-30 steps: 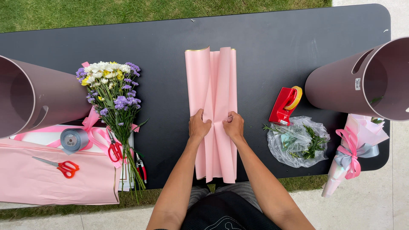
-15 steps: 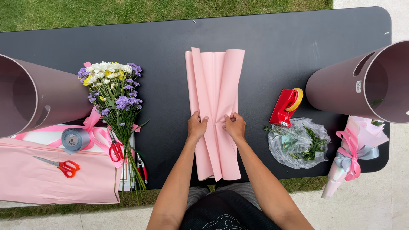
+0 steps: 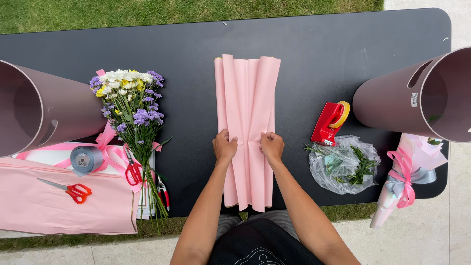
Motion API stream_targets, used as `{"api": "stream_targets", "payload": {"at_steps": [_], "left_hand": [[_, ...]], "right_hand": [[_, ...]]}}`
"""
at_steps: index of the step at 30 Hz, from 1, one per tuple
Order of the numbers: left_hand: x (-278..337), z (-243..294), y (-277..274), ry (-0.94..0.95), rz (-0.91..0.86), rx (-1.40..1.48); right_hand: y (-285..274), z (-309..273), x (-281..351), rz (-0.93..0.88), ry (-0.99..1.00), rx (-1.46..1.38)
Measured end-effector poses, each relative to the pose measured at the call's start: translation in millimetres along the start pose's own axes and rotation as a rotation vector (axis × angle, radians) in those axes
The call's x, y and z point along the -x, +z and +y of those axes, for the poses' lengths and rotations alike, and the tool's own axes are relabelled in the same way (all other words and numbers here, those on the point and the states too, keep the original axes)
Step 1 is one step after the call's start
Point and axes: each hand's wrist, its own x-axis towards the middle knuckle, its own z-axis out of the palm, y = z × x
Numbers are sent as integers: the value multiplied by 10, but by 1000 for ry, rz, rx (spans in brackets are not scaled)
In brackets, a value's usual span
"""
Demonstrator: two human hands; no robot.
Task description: The person folds and pleats a sheet of pink wrapping paper on a table, then uses scissors to cut it into smaller sections.
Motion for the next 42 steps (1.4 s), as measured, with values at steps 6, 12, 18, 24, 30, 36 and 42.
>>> {"api": "stream_targets", "payload": {"at_steps": [6,12,18,24,30,36,42], "left_hand": [[16,-90,62,86,-84,-62],[173,89,-50,146,-76,-5],[109,-45,123,180,-22,3],[65,-84,253,173,18,103],[200,126,274,154,40,102],[206,133,406,128,41,100],[94,85,705,104,-11,199]], "right_hand": [[28,324,-196,34,-187,222],[-148,4,91,48,-356,240],[-232,-78,105,-80,-403,254],[-285,-65,-57,-130,-514,435],[-404,35,-307,-227,-512,489],[-464,82,-388,-207,-526,495],[-463,67,-328,-196,-499,373]]}}
